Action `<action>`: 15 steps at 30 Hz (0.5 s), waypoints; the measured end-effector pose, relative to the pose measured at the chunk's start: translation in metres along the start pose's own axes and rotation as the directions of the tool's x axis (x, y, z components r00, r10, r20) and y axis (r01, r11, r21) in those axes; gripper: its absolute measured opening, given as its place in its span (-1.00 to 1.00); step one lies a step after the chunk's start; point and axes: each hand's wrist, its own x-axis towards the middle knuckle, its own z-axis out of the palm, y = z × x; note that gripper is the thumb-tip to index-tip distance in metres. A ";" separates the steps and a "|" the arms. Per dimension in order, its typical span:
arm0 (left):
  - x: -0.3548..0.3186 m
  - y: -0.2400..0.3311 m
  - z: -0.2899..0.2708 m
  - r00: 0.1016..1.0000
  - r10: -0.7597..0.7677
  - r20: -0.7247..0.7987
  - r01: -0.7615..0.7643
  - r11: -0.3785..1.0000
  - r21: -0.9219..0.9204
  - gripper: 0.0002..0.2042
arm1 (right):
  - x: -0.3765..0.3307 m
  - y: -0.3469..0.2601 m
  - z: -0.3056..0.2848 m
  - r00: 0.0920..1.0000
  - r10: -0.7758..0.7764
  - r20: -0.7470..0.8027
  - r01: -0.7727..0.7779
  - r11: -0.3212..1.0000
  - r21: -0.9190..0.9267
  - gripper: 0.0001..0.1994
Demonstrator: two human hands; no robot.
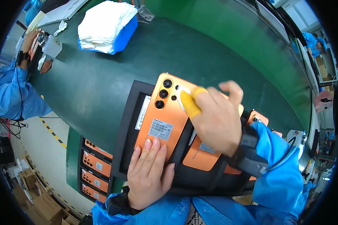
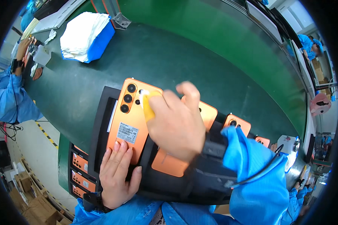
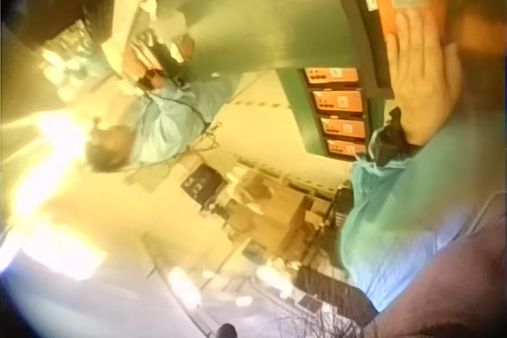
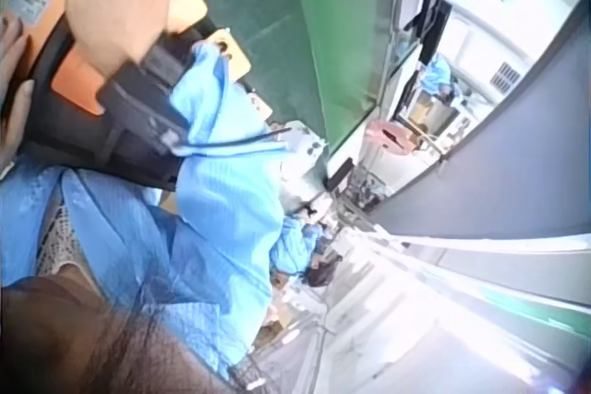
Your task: Cleaning the back of smartphones with a cloth and liquid.
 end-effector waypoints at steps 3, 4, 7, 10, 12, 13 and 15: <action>-0.001 -0.002 -0.001 1.000 -0.007 -0.001 0.007 1.000 0.011 -0.54 | 0.030 0.017 0.008 0.995 -0.091 -0.034 0.087 0.991 -0.100 -0.89; -0.001 -0.003 -0.001 1.000 -0.004 -0.008 0.004 1.000 0.000 -0.54 | 0.041 0.021 0.013 0.989 -0.123 -0.078 0.122 0.992 -0.009 -0.90; 0.000 -0.001 0.001 1.000 -0.003 -0.006 0.004 0.999 0.047 -0.53 | 0.055 0.020 0.015 0.984 -0.178 -0.006 0.178 0.980 0.085 -0.91; -0.001 -0.001 0.002 1.000 -0.009 -0.005 0.009 0.999 0.048 -0.53 | 0.047 0.019 0.012 0.989 -0.147 -0.011 0.147 0.981 0.130 -0.91; -0.001 -0.001 0.002 1.000 -0.010 -0.006 0.010 0.999 0.052 -0.53 | 0.034 0.021 0.002 0.994 -0.089 0.056 0.084 0.993 0.083 -0.90; -0.001 -0.001 0.003 1.000 -0.006 -0.008 0.007 0.999 0.054 -0.53 | 0.026 0.021 0.001 0.998 -0.050 0.041 0.047 0.996 0.079 -0.85; -0.002 -0.002 0.002 1.000 -0.010 -0.009 0.011 0.998 0.059 -0.53 | 0.015 0.022 -0.007 0.992 0.012 0.126 -0.015 1.000 0.026 -0.80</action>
